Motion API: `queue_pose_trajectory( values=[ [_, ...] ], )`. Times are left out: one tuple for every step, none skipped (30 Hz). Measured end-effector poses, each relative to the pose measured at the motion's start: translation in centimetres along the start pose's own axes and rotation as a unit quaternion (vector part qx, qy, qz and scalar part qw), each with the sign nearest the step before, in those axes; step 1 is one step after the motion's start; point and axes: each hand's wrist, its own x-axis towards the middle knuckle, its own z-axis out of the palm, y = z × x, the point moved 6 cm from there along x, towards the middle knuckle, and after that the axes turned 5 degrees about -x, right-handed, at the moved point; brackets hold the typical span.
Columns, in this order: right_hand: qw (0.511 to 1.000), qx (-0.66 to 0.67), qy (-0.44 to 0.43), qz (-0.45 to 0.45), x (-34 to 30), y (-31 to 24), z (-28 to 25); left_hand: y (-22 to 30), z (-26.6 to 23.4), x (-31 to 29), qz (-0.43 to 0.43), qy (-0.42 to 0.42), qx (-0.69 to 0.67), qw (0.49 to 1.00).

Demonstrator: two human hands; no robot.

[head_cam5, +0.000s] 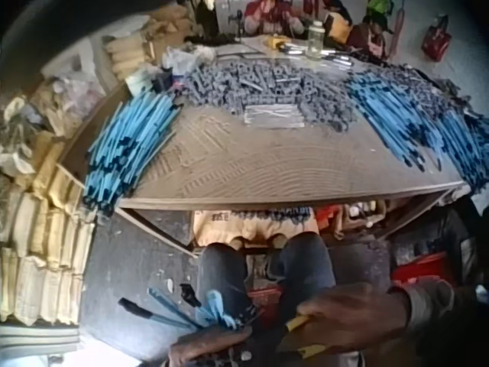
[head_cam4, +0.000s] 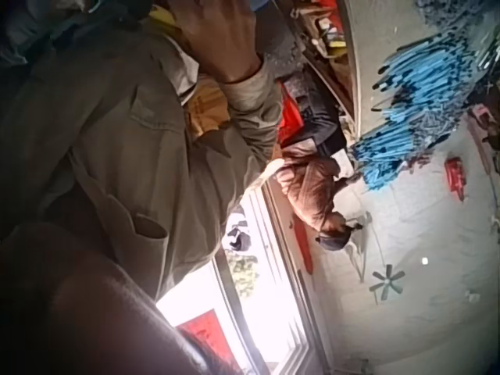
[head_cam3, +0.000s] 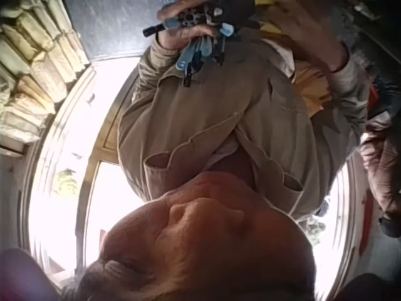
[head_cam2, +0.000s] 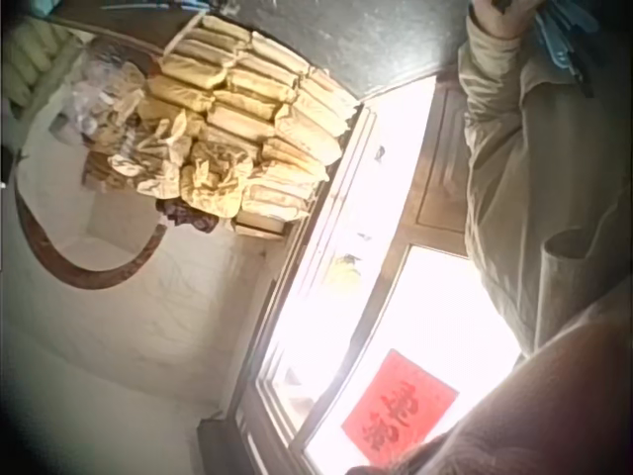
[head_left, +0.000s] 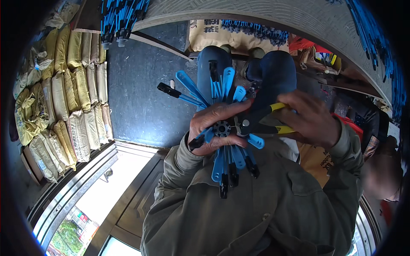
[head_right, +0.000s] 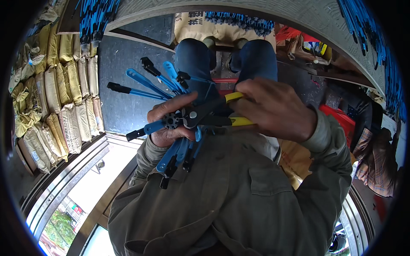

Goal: The person threads metal wires through plastic umbrella ribs, fastens them around a central hub using pliers, and places the assembled components aside.

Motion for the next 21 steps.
queue_pose_trajectory(
  values=[
    [0.992, 0.11, -0.064, -0.024, 0.0, 0.7, -0.1, 0.0, -0.1, 0.1, -0.002, -0.003, -0.002, 1.0],
    [0.967, 0.218, -0.126, -0.048, -0.3, 0.6, 0.1, 0.1, 0.0, 0.3, -0.009, -0.024, -0.006, 1.0],
    [0.967, 0.219, -0.125, -0.044, -0.2, 0.7, 0.1, 0.1, 0.1, 0.5, -0.016, -0.046, -0.009, 0.999],
    [0.943, 0.295, -0.15, -0.016, -0.2, 0.9, 0.4, 0.1, 0.4, 0.6, -0.022, -0.068, -0.012, 0.997],
    [0.913, 0.369, -0.174, 0.011, -0.3, 0.9, 0.7, -0.1, 0.5, 0.7, -0.023, -0.071, -0.013, 0.997],
    [0.877, 0.438, -0.194, 0.035, -0.2, 1.1, 1.0, -0.3, 0.6, 0.9, 0.0, -0.087, -0.013, 0.996],
    [0.835, 0.504, -0.213, 0.057, -0.2, 1.1, 1.3, -0.4, 0.6, 0.9, 0.023, -0.103, -0.013, 0.994],
    [0.788, 0.566, -0.231, 0.078, -0.4, 0.9, 1.6, -0.5, 0.7, 1.0, 0.046, -0.118, -0.013, 0.992],
    [0.735, 0.624, -0.247, 0.098, -0.6, 0.6, 1.8, -0.5, 0.8, 0.8, 0.048, -0.119, -0.008, 0.992],
    [0.677, 0.678, -0.263, 0.116, -0.9, 0.2, 1.9, -0.5, 0.8, 0.5, 0.05, -0.074, -0.012, 0.996],
    [0.679, 0.677, -0.261, 0.111, -0.9, -0.2, 2.2, -0.5, 0.6, 0.2, 0.051, -0.027, -0.015, 0.998],
    [0.857, 0.486, -0.152, 0.087, -0.6, 0.0, 1.7, -0.5, 0.2, 0.3, 0.053, 0.019, -0.019, 0.998],
    [0.964, 0.257, -0.03, 0.058, -0.8, -0.6, 0.8, -0.5, 0.2, 0.4, 0.053, 0.019, -0.015, 0.998],
    [0.995, 0.008, 0.095, 0.027, -1.0, -1.3, -0.6, -0.7, 0.2, 0.6, 0.043, 0.016, -0.026, 0.999],
    [0.995, 0.009, 0.096, 0.027, -0.8, -0.8, -0.4, -0.8, 0.1, 0.9, 0.032, 0.014, -0.038, 0.999],
    [0.985, 0.174, 0.008, 0.004, -0.9, -0.1, 0.7, -0.8, 0.4, 0.7, 0.019, 0.014, -0.052, 0.998],
    [0.939, 0.334, -0.08, -0.018, -1.2, 0.4, 1.7, -0.6, 0.1, 0.7, 0.016, 0.017, -0.054, 0.998],
    [0.86, 0.481, -0.164, -0.034, -1.7, 0.2, 2.4, -0.5, 0.1, 1.2, 0.013, -0.048, -0.046, 0.998],
    [0.859, 0.484, -0.165, -0.03, -1.8, 0.4, 2.5, -0.5, 0.0, 1.5, 0.011, -0.113, -0.039, 0.993],
    [0.755, 0.61, -0.241, 0.023, -2.4, 0.1, 3.5, -0.4, 0.6, 1.3, 0.01, -0.177, -0.031, 0.984],
    [0.627, 0.713, -0.304, 0.073, -2.7, -0.1, 4.4, -0.6, 0.6, 1.3, 0.01, -0.181, -0.03, 0.983]
  ],
)
